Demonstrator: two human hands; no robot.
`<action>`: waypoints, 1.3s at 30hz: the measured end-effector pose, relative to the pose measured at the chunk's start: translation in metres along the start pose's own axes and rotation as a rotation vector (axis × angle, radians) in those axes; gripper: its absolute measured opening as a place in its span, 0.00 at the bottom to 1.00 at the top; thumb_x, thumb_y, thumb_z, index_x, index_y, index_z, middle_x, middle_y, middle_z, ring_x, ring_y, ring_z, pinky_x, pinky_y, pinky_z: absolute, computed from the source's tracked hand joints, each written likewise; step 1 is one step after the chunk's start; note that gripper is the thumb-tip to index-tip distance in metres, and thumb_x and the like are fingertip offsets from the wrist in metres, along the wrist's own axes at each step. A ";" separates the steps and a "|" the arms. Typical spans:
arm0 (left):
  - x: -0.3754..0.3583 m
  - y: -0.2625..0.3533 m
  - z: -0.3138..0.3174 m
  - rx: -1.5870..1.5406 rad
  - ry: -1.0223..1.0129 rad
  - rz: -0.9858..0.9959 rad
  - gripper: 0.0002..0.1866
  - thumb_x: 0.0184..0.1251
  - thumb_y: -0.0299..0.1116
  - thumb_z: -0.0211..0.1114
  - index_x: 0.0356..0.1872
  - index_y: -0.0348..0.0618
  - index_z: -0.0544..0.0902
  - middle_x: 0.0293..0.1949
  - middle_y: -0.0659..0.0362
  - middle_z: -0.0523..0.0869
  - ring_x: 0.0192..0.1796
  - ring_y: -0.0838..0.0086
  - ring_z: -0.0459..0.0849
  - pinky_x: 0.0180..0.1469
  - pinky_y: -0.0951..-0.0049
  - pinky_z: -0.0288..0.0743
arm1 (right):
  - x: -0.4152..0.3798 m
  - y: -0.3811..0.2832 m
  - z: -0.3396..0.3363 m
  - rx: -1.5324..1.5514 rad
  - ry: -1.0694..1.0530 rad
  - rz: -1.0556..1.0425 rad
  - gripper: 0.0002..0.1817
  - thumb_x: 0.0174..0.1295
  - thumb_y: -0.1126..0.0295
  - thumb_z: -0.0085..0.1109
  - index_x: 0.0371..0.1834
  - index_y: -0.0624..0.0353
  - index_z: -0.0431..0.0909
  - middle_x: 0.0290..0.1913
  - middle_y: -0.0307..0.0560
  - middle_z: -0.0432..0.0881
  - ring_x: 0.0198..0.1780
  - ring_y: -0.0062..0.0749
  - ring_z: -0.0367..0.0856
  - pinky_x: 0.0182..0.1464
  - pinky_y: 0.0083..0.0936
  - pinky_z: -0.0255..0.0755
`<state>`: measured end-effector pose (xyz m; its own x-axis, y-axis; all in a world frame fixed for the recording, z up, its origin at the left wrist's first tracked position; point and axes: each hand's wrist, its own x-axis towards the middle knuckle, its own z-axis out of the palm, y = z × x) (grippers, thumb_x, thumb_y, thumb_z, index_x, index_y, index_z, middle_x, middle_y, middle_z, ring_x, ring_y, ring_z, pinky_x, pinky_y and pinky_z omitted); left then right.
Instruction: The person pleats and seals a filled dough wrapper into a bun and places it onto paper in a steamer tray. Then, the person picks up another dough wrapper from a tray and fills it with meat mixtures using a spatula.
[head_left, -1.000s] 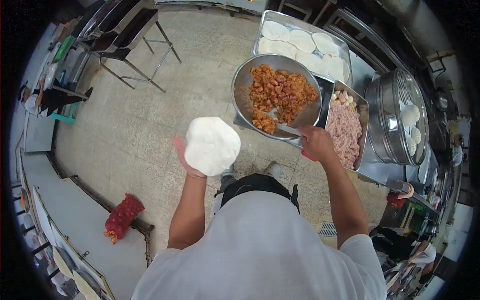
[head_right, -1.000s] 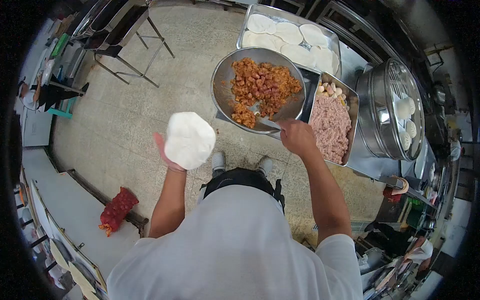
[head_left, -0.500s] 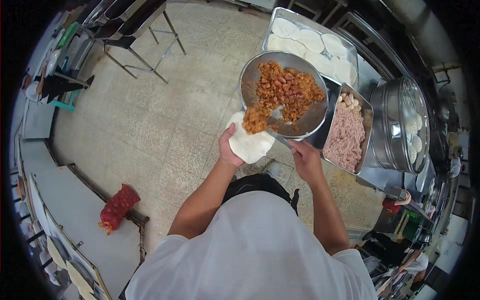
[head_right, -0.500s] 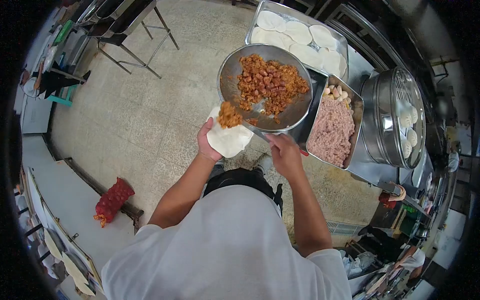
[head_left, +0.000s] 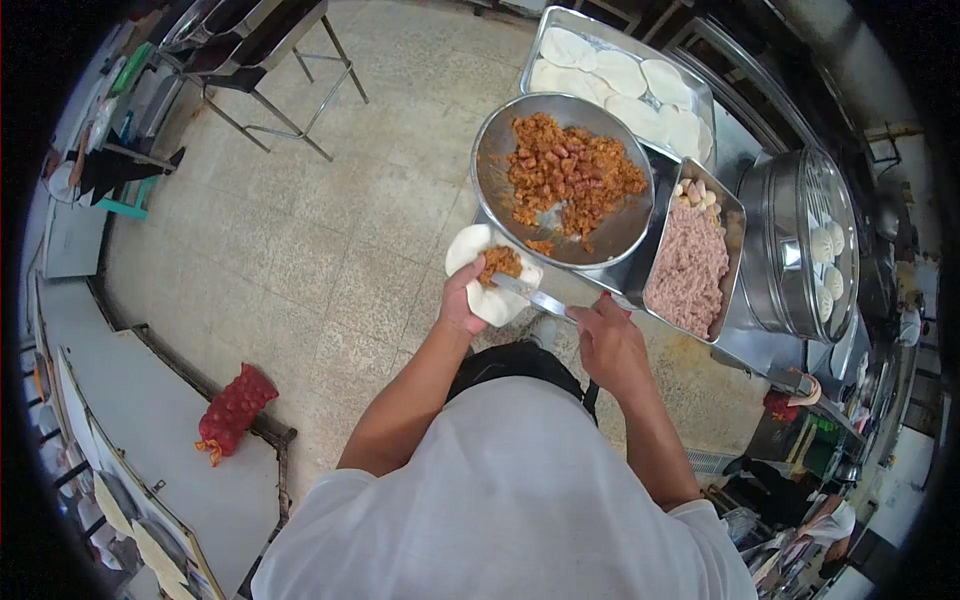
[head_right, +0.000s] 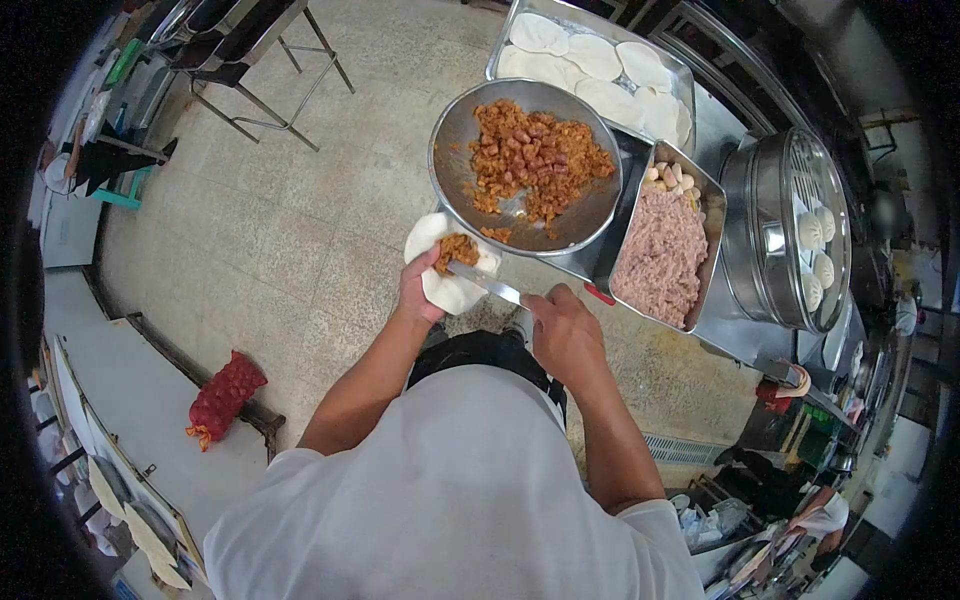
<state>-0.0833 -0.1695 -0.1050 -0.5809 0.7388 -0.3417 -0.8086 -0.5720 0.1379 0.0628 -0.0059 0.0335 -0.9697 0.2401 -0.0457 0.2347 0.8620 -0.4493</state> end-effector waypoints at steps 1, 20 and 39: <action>0.003 -0.001 -0.002 0.000 -0.006 0.009 0.29 0.65 0.35 0.64 0.67 0.41 0.69 0.64 0.47 0.77 0.66 0.50 0.75 0.68 0.43 0.70 | 0.004 0.001 -0.007 -0.003 0.003 -0.010 0.17 0.55 0.79 0.57 0.46 0.52 0.86 0.36 0.52 0.80 0.38 0.50 0.83 0.38 0.41 0.77; -0.004 -0.012 -0.009 -0.192 0.011 0.021 0.29 0.69 0.40 0.59 0.68 0.40 0.69 0.64 0.46 0.77 0.66 0.50 0.76 0.69 0.43 0.67 | -0.006 0.022 0.020 0.085 0.110 -0.044 0.15 0.54 0.79 0.58 0.44 0.55 0.84 0.38 0.53 0.80 0.38 0.50 0.82 0.40 0.41 0.77; -0.055 0.055 -0.019 -0.060 -0.107 0.039 0.35 0.64 0.41 0.63 0.70 0.35 0.66 0.67 0.44 0.74 0.68 0.50 0.74 0.71 0.46 0.66 | 0.043 0.041 -0.064 -0.297 0.059 0.105 0.11 0.57 0.75 0.56 0.43 0.54 0.83 0.36 0.55 0.78 0.39 0.53 0.83 0.41 0.47 0.77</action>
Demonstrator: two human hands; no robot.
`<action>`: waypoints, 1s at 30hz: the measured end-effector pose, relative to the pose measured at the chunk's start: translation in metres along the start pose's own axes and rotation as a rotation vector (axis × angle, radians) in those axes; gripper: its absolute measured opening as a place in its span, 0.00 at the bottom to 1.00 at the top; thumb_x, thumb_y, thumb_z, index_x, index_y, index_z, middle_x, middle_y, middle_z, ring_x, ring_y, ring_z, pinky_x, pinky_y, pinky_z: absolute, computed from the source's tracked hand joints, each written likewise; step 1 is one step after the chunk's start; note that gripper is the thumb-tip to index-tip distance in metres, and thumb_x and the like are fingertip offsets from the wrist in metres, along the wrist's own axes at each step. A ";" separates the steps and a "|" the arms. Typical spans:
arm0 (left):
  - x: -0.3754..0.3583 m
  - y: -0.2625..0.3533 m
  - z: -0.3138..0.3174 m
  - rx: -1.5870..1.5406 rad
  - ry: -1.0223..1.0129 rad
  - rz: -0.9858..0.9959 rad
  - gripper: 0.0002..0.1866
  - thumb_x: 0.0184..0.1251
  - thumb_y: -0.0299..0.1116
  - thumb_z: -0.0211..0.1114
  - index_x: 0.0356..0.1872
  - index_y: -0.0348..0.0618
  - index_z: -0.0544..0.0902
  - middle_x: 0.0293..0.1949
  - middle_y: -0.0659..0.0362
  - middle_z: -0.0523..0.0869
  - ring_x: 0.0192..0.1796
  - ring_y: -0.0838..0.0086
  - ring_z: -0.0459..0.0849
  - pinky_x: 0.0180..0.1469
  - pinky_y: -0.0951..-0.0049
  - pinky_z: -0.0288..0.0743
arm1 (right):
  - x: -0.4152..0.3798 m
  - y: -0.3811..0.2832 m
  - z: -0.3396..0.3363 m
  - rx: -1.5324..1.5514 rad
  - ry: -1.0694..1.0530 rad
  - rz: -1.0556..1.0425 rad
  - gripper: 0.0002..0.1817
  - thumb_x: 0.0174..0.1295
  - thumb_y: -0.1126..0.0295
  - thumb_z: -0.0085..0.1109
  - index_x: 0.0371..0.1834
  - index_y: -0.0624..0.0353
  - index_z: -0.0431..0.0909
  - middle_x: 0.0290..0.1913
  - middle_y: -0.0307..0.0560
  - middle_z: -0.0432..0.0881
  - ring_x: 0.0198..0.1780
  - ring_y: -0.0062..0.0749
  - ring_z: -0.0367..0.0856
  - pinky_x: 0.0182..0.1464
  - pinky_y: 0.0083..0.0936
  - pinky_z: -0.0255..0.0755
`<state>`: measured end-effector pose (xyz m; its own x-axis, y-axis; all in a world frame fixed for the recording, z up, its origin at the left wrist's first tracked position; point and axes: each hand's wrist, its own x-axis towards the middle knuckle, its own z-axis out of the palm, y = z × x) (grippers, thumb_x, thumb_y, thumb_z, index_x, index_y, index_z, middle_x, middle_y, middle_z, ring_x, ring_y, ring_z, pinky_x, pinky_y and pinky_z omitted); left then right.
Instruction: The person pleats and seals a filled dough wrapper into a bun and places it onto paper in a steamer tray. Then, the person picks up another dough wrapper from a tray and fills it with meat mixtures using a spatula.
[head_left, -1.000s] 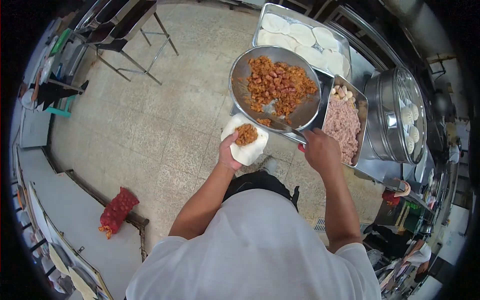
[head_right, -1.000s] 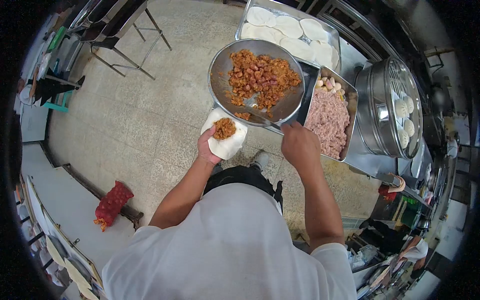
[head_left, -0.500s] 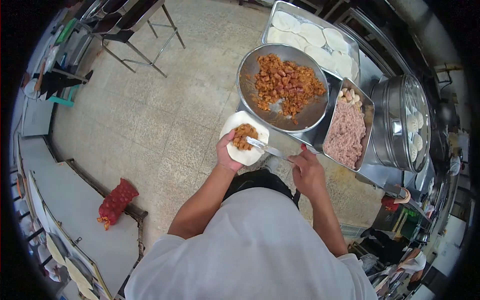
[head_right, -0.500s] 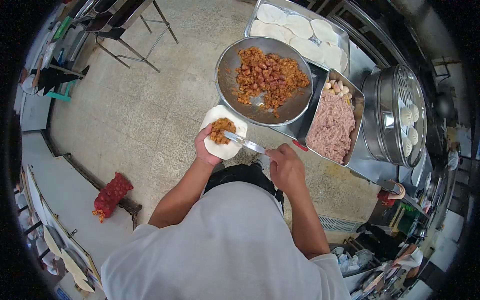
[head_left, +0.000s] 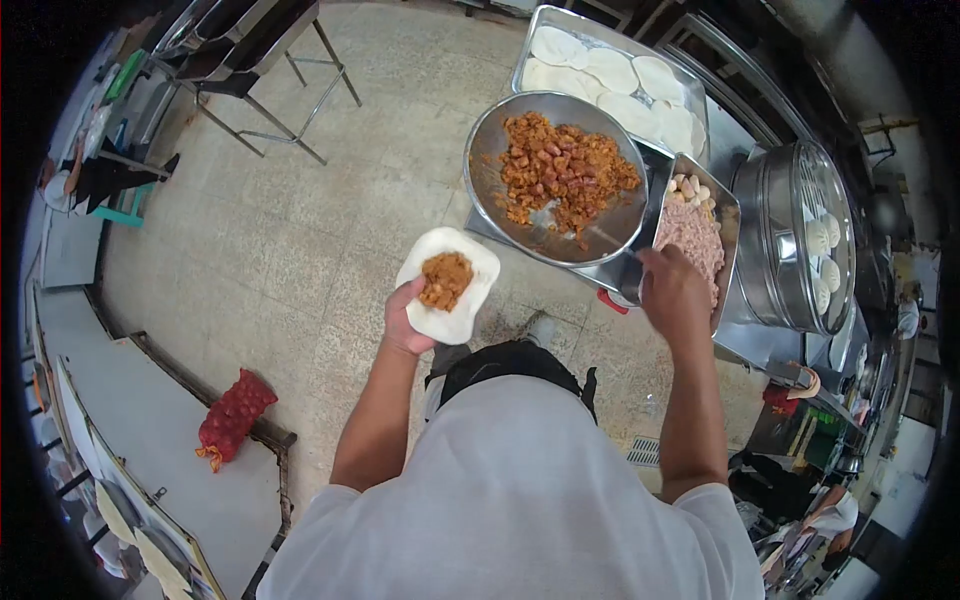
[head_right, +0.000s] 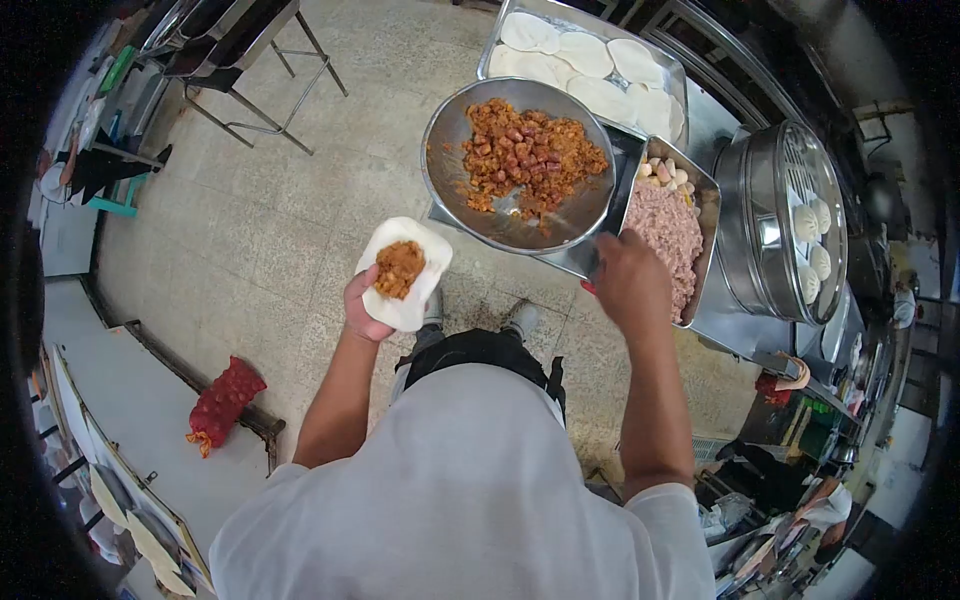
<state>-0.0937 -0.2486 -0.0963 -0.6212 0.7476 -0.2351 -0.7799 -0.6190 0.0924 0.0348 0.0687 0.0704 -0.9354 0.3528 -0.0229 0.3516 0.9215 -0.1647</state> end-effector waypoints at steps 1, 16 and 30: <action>-0.001 0.007 -0.002 0.147 0.034 -0.041 0.36 0.65 0.42 0.63 0.71 0.36 0.65 0.67 0.44 0.73 0.69 0.50 0.73 0.71 0.46 0.65 | 0.009 0.007 -0.002 -0.116 -0.027 0.066 0.12 0.58 0.74 0.55 0.43 0.55 0.83 0.37 0.56 0.79 0.40 0.54 0.83 0.41 0.47 0.78; 0.002 -0.002 0.013 -0.018 -0.128 -0.011 0.38 0.64 0.47 0.63 0.71 0.34 0.65 0.66 0.42 0.74 0.66 0.48 0.75 0.70 0.45 0.66 | 0.046 0.054 0.047 -0.099 -0.119 -0.184 0.12 0.58 0.73 0.51 0.41 0.57 0.83 0.43 0.52 0.84 0.40 0.51 0.85 0.43 0.44 0.80; 0.034 -0.037 -0.006 -0.010 0.133 0.028 0.30 0.64 0.39 0.61 0.67 0.37 0.70 0.62 0.44 0.78 0.64 0.49 0.77 0.69 0.42 0.68 | 0.017 0.014 0.057 0.339 -0.103 -0.146 0.14 0.58 0.78 0.55 0.45 0.60 0.85 0.38 0.54 0.86 0.38 0.47 0.86 0.42 0.35 0.78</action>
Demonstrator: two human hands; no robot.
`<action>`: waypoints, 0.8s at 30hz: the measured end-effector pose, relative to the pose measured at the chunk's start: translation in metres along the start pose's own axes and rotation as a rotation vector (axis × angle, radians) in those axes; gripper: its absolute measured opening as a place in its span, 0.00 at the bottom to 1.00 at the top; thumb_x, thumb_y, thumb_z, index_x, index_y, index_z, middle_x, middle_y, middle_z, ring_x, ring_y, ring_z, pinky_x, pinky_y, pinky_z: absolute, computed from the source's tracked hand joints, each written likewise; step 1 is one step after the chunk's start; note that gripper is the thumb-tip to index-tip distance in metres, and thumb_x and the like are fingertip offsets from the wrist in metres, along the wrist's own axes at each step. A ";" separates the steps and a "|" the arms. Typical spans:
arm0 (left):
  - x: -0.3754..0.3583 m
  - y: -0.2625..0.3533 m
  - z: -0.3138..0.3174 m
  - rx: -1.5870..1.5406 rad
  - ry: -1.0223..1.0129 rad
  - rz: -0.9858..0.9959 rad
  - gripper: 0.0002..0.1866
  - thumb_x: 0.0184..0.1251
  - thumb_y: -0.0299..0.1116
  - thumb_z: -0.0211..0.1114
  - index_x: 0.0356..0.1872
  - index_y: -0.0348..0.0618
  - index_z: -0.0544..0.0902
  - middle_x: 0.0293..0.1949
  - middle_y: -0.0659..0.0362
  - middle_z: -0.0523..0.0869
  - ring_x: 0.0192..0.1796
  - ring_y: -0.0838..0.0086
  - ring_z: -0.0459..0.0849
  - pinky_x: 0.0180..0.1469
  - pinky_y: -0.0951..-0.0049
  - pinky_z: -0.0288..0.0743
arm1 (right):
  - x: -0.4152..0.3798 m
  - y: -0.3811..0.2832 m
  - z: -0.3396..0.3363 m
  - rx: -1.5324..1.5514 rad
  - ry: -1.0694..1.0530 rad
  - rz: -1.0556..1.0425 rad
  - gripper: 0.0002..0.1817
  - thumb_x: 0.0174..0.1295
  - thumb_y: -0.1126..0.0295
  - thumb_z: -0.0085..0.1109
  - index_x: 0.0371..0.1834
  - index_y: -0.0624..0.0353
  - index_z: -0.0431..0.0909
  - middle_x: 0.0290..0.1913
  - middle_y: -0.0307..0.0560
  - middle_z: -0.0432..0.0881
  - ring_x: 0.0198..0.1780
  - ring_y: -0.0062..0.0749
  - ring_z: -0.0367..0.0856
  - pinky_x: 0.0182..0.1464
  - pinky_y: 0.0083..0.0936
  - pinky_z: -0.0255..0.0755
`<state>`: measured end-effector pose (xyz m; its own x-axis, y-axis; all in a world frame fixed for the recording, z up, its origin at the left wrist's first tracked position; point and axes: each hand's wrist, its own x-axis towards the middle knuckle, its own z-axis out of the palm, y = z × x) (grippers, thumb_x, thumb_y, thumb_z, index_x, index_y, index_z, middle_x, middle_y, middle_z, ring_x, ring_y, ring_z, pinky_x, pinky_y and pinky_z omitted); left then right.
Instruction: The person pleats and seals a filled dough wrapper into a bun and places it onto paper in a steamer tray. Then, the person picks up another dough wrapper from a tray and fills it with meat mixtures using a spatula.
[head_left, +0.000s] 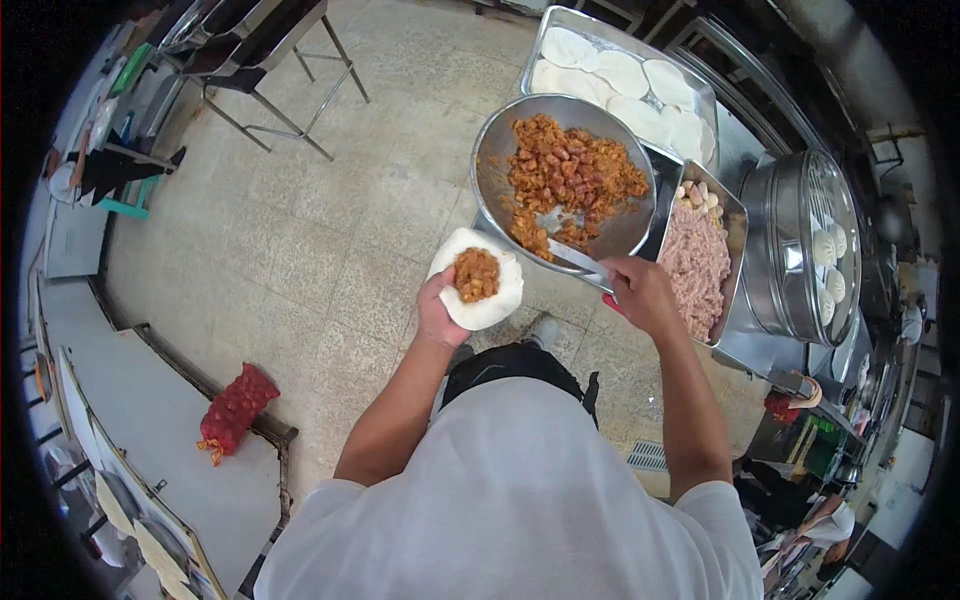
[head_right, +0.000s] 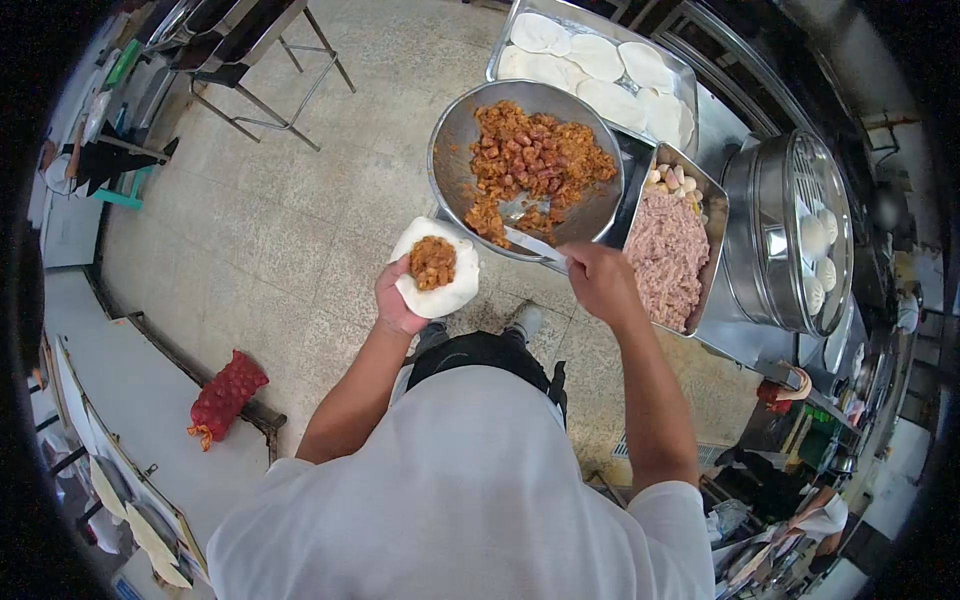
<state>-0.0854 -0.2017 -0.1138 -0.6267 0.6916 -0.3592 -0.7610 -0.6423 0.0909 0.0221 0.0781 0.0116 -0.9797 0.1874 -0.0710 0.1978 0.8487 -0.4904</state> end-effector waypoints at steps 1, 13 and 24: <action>0.002 -0.002 0.001 0.014 0.010 0.013 0.32 0.65 0.40 0.61 0.68 0.37 0.69 0.64 0.44 0.77 0.65 0.48 0.77 0.69 0.42 0.67 | -0.005 0.000 0.007 0.097 0.042 0.015 0.13 0.59 0.79 0.56 0.46 0.60 0.85 0.38 0.54 0.85 0.37 0.44 0.85 0.41 0.33 0.77; 0.005 -0.008 0.013 -0.038 -0.042 0.036 0.31 0.65 0.39 0.62 0.68 0.39 0.70 0.64 0.45 0.77 0.65 0.48 0.76 0.69 0.41 0.67 | -0.050 -0.045 0.067 0.145 0.148 -0.076 0.18 0.52 0.80 0.62 0.47 0.49 0.84 0.37 0.45 0.79 0.38 0.44 0.83 0.37 0.36 0.77; -0.017 0.002 0.030 0.070 -0.027 0.061 0.31 0.66 0.36 0.61 0.70 0.41 0.66 0.64 0.46 0.76 0.67 0.50 0.75 0.68 0.43 0.70 | -0.046 -0.070 0.032 0.124 0.059 -0.076 0.15 0.55 0.79 0.60 0.44 0.51 0.85 0.36 0.48 0.78 0.37 0.45 0.82 0.38 0.39 0.77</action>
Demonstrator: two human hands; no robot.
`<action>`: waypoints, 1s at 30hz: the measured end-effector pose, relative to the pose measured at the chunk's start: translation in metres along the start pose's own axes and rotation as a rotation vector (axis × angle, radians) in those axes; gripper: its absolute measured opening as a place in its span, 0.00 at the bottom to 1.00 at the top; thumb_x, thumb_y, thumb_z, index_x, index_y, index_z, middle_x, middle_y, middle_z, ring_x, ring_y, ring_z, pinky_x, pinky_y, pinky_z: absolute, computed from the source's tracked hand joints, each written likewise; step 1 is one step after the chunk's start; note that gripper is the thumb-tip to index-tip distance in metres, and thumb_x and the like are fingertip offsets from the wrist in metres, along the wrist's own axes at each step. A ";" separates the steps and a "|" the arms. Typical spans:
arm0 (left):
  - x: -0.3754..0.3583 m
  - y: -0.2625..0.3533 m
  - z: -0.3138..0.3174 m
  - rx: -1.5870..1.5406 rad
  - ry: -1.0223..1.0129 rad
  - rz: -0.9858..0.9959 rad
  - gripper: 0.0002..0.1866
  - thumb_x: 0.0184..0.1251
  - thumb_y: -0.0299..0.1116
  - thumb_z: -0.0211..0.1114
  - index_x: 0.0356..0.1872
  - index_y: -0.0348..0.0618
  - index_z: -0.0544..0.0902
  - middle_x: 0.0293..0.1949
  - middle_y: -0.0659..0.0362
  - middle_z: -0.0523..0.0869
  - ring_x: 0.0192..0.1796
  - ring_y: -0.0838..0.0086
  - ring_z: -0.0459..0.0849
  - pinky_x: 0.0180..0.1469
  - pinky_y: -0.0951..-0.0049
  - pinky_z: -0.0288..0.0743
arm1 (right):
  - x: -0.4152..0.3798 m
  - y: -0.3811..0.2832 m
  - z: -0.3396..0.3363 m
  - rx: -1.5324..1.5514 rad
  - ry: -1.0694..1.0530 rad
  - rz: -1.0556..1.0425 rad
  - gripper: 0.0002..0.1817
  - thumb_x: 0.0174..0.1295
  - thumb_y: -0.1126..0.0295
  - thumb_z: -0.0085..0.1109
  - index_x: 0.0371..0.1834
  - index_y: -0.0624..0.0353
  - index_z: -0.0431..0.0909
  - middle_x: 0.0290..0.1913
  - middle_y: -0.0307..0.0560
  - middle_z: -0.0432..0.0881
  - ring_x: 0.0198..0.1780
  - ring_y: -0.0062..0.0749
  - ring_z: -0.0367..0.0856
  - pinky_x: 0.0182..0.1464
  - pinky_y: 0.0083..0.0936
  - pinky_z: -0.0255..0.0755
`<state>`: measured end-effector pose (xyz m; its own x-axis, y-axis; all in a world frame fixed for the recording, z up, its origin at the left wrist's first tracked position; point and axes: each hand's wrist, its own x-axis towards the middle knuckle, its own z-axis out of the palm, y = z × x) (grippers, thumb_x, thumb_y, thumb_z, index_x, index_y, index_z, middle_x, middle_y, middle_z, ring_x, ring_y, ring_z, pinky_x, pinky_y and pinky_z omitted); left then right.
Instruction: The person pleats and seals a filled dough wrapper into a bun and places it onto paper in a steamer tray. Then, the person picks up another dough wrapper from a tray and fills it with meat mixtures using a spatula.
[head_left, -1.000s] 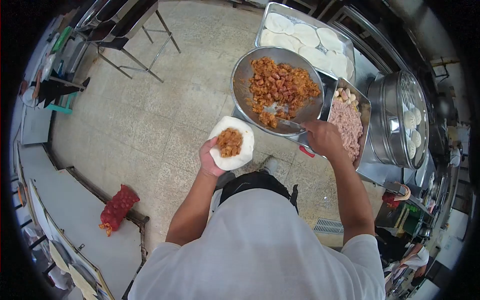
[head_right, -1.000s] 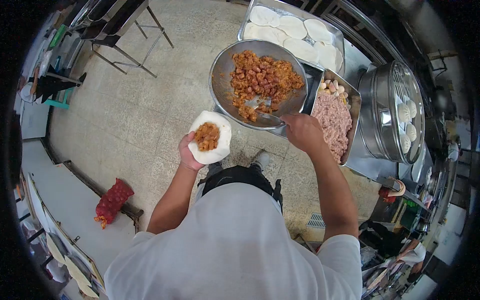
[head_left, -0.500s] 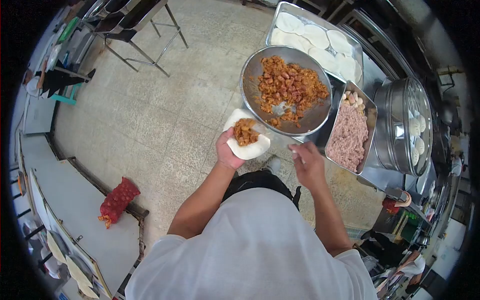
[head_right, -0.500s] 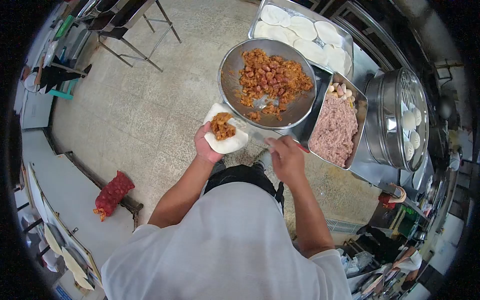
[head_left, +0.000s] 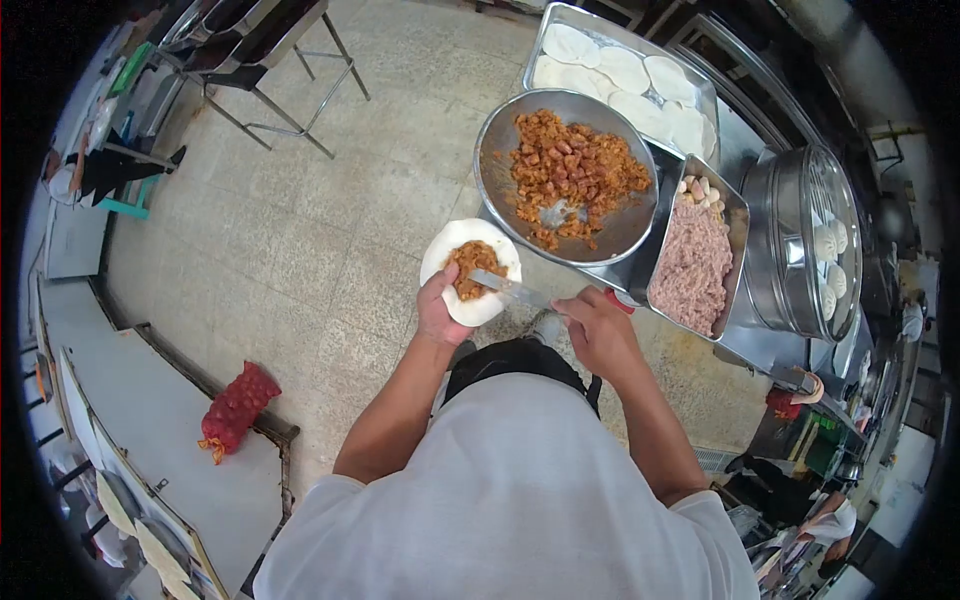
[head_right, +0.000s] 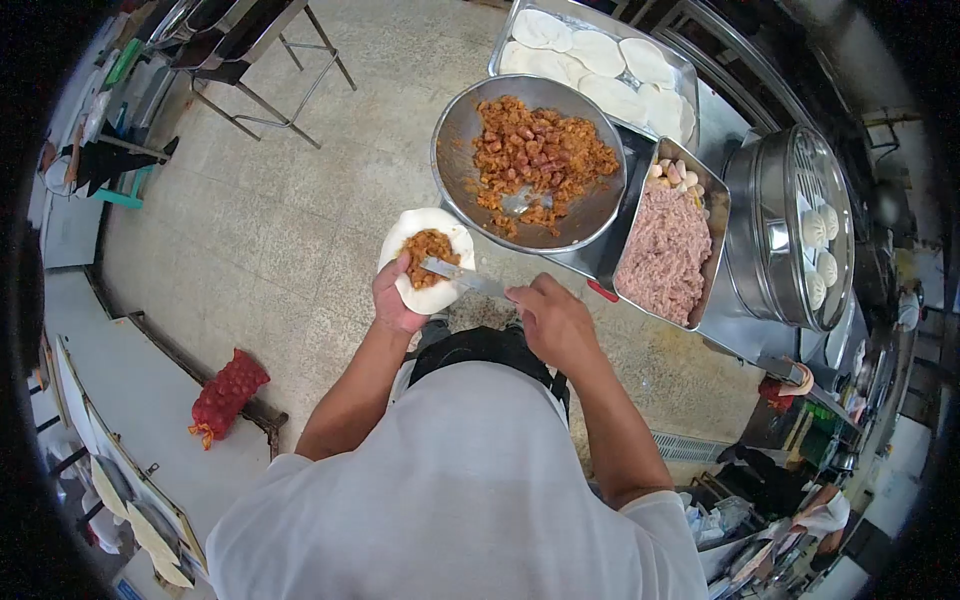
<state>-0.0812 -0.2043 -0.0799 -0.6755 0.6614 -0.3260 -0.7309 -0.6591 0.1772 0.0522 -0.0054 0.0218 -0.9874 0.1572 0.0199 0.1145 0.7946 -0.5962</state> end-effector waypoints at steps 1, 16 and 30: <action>-0.002 0.002 -0.002 0.012 0.002 0.012 0.31 0.66 0.36 0.61 0.70 0.41 0.66 0.64 0.46 0.76 0.67 0.51 0.75 0.68 0.43 0.69 | 0.004 0.002 -0.001 -0.030 -0.027 -0.019 0.15 0.55 0.79 0.59 0.44 0.52 0.84 0.36 0.49 0.78 0.38 0.46 0.82 0.38 0.40 0.77; -0.021 0.034 0.002 -0.033 -0.375 -0.092 0.57 0.56 0.76 0.58 0.77 0.45 0.56 0.76 0.46 0.61 0.76 0.49 0.61 0.76 0.40 0.52 | 0.078 0.123 -0.097 -0.732 -0.124 0.015 0.13 0.57 0.73 0.52 0.42 0.54 0.84 0.38 0.51 0.81 0.41 0.48 0.84 0.42 0.43 0.79; 0.006 -0.013 -0.030 -0.147 -0.107 -0.176 0.42 0.65 0.57 0.62 0.72 0.38 0.65 0.69 0.43 0.72 0.70 0.46 0.70 0.73 0.41 0.60 | 0.045 0.086 -0.088 -0.481 -0.128 -0.050 0.12 0.55 0.74 0.55 0.41 0.53 0.86 0.32 0.48 0.82 0.35 0.49 0.84 0.37 0.43 0.78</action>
<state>-0.0729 -0.2021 -0.1117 -0.5511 0.7996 -0.2386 -0.8215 -0.5700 -0.0130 0.0270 0.1216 0.0421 -0.9950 0.0624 -0.0776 0.0742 0.9845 -0.1591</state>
